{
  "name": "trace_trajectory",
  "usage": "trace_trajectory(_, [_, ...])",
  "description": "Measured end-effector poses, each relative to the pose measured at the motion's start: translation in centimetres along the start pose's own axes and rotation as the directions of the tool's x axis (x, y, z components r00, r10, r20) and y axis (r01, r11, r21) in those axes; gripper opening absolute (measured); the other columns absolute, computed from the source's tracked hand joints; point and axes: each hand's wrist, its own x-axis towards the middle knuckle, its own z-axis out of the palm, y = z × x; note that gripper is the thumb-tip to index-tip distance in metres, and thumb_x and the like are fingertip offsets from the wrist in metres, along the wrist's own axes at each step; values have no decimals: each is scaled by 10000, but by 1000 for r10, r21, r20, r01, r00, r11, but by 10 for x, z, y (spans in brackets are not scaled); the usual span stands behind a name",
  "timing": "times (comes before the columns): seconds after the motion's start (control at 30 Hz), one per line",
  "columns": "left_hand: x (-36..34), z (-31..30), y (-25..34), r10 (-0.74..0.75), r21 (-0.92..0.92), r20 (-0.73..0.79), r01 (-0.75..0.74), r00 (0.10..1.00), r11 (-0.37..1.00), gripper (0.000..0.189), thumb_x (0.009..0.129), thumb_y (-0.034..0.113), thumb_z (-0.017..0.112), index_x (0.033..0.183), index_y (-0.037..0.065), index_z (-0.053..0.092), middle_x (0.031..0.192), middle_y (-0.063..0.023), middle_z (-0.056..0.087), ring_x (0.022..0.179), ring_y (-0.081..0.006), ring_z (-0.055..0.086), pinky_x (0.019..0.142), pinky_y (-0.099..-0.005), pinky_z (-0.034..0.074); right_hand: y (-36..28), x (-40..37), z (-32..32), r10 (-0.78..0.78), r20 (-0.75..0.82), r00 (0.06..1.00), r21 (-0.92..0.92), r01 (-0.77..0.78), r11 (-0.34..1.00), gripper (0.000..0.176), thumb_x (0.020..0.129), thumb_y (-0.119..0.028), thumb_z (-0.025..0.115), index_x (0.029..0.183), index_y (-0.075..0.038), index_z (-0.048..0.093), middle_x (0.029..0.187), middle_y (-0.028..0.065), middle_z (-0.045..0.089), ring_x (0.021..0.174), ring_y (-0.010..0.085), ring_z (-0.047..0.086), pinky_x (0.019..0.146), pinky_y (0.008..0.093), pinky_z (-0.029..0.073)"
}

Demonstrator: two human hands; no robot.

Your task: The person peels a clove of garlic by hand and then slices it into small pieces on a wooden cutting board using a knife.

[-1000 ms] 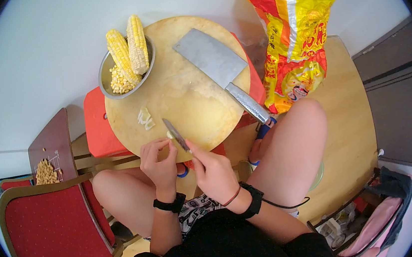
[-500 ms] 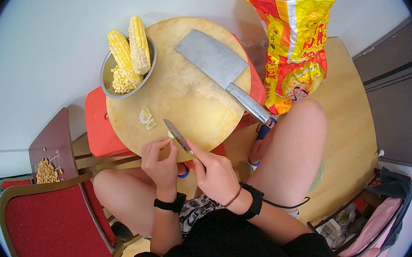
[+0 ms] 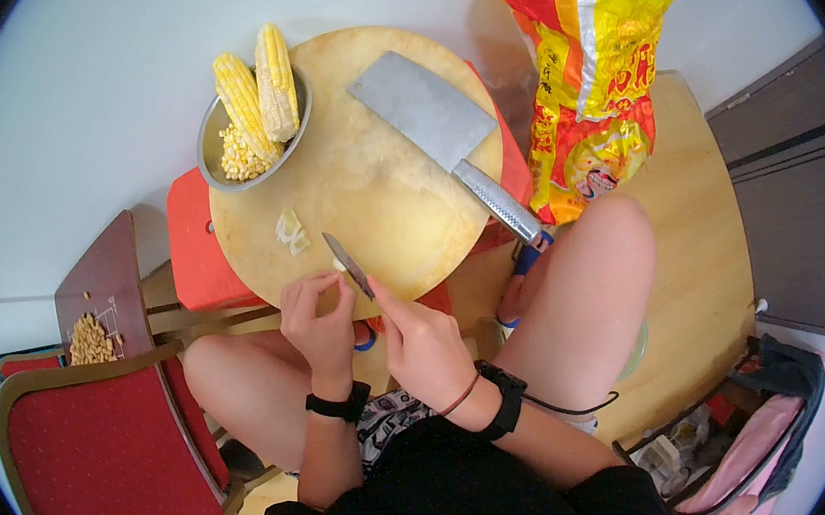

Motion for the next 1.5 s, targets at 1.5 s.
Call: trace_trajectory(1.5, [-1, 3, 0, 2, -4, -11, -3, 1000, 1000, 122, 783, -10, 804, 856, 17, 710, 941, -104, 753, 915, -297, 700, 843, -388, 556, -6, 5, -8, -30, -4, 1000, -175, 29, 984, 467, 937, 8, 632, 1399, -53, 662, 881, 267, 706, 792, 449, 700, 719, 520, 568])
